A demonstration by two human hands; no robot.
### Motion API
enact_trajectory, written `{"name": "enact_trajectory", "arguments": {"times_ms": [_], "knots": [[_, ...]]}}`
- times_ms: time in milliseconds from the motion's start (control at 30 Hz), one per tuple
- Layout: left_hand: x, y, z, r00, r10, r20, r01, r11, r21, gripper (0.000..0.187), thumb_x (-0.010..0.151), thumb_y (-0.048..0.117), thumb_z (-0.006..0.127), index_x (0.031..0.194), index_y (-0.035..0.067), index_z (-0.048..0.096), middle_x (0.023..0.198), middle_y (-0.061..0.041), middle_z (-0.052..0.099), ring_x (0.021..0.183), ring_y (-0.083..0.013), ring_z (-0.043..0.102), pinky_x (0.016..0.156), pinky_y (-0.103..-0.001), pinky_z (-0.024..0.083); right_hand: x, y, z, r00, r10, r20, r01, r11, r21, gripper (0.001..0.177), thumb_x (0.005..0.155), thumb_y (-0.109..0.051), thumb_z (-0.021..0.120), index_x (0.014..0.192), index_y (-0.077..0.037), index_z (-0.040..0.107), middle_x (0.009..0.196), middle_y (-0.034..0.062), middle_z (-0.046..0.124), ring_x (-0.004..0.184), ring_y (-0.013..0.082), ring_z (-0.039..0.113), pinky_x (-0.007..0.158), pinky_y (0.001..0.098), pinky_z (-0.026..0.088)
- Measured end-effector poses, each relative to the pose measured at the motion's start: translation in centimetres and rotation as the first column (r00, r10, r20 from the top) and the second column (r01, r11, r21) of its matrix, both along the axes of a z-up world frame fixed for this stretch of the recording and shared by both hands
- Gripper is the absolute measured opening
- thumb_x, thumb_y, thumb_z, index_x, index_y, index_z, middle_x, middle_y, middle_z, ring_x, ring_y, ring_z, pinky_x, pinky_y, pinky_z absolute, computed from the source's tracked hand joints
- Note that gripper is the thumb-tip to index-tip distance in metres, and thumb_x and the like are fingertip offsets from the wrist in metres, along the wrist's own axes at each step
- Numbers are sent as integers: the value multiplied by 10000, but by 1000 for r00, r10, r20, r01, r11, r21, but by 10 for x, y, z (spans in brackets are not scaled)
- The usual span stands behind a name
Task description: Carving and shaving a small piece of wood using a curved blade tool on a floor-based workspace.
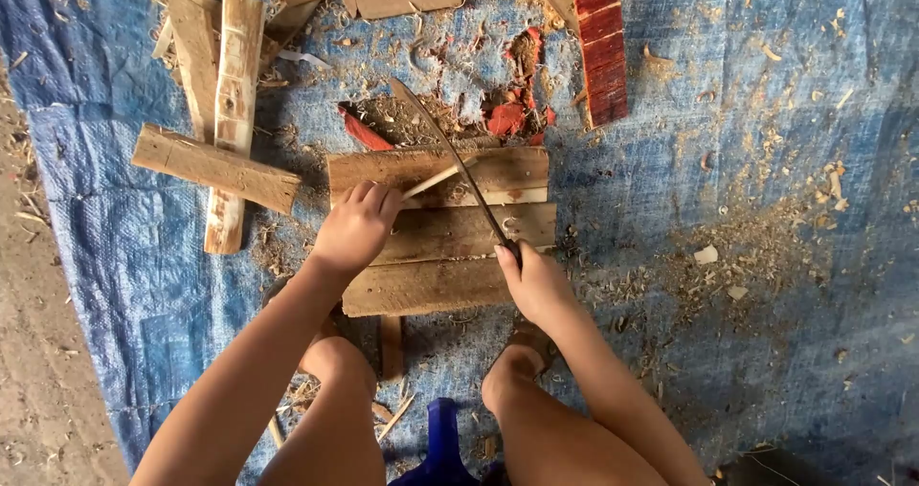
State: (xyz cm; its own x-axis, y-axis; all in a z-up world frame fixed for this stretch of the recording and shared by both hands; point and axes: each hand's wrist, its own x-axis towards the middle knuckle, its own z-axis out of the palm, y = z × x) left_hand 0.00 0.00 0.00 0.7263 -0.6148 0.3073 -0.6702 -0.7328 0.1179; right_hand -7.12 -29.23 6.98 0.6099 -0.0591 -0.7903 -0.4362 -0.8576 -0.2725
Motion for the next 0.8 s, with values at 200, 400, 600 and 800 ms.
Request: {"name": "enact_trajectory", "arguments": {"times_ms": [200,400,600,800], "knots": [[-4,-7,8,999,35,-19,-35,999,-14,81,947,153,646,989,98,690,828,-59,607,843,-244,656,740,-322,531,-3,-1,5,966,121,231,-86,984,-157,566,1065,-497,456,1160,30,641,722,209,690,588,292,721,427,316,531],[-16,-20,25,993,114,41,-115,993,30,127,921,189,714,1016,105,712,765,-46,579,752,-229,634,704,-337,500,-11,-13,1,941,139,309,-77,976,-205,545,1018,-605,480,1010,-83,638,794,208,707,663,317,747,453,354,571],[-23,-11,5,992,128,16,-128,990,61,163,942,209,691,1077,126,730,773,-23,594,765,-201,656,687,-308,512,-13,-7,30,893,-113,435,49,987,156,407,1024,-421,544,851,-59,611,554,169,615,477,280,646,385,331,439],[-16,-6,4,996,91,-13,-91,996,23,151,955,226,663,1052,126,722,788,-24,588,777,-207,651,695,-310,524,-2,-5,75,728,-279,626,-9,909,416,370,1014,-355,452,875,-61,627,501,66,631,405,189,624,355,278,467]]}}
